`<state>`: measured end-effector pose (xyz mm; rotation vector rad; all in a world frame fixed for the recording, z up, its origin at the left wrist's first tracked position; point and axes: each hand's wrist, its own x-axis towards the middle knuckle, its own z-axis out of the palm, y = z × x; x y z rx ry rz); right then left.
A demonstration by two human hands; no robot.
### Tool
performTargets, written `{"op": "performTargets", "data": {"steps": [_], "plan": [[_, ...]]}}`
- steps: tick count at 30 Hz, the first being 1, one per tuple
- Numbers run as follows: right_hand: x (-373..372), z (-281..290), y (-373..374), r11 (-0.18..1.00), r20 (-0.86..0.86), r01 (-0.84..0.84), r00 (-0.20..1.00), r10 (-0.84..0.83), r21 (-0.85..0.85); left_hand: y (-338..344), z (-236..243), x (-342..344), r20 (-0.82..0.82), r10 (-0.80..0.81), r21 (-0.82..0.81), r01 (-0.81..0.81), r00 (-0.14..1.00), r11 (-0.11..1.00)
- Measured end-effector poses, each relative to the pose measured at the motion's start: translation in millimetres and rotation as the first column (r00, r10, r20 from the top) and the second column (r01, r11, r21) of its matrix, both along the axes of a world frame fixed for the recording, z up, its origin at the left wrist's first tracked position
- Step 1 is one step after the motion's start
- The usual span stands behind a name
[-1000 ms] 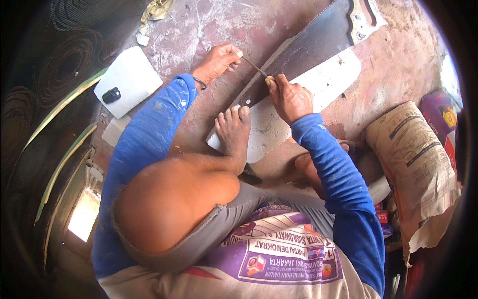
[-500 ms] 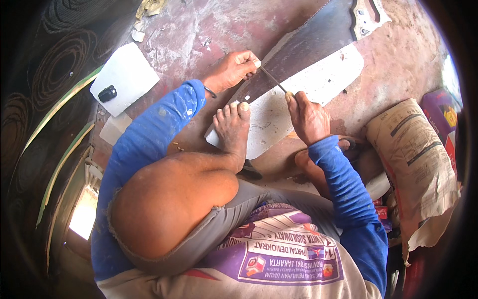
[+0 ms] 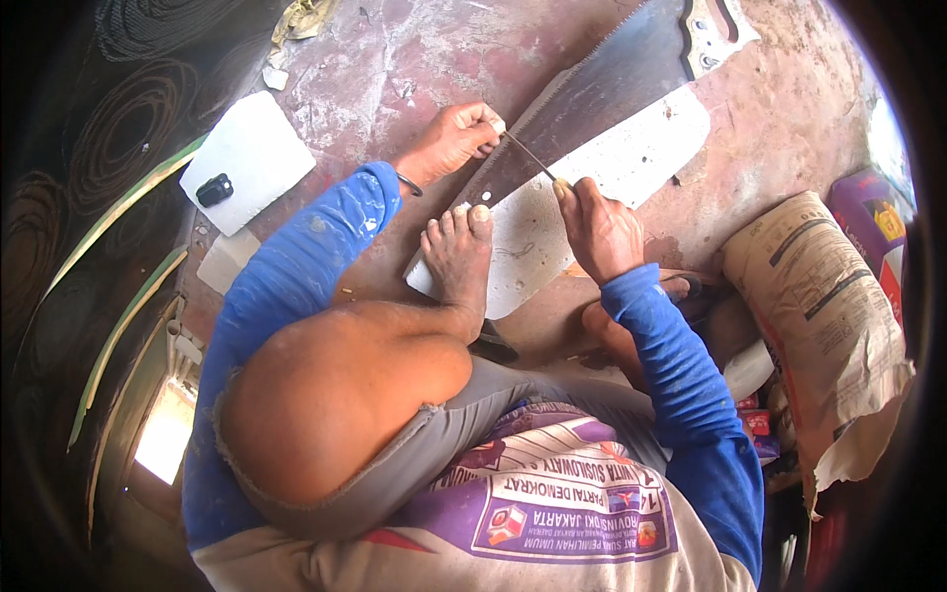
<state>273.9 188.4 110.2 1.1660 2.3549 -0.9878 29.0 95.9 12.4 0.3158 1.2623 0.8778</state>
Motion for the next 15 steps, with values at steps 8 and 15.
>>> {"op": "performTargets", "data": {"steps": [8, 15], "plan": [[-4.9, -2.7, 2.1, 1.0, -0.022, -0.006, 1.0, 0.006, -0.029, 0.9, -7.4, -1.4, -0.054, -0.04, -0.004, 0.04, 0.998, 0.999], [-33.7, -18.4, -3.9, 0.999, -0.123, 0.014, 0.992, -0.01, 0.03, -1.4, -5.1, -34.5, -0.158, -0.036, -0.062, 0.027, 0.987, 0.998]]}}
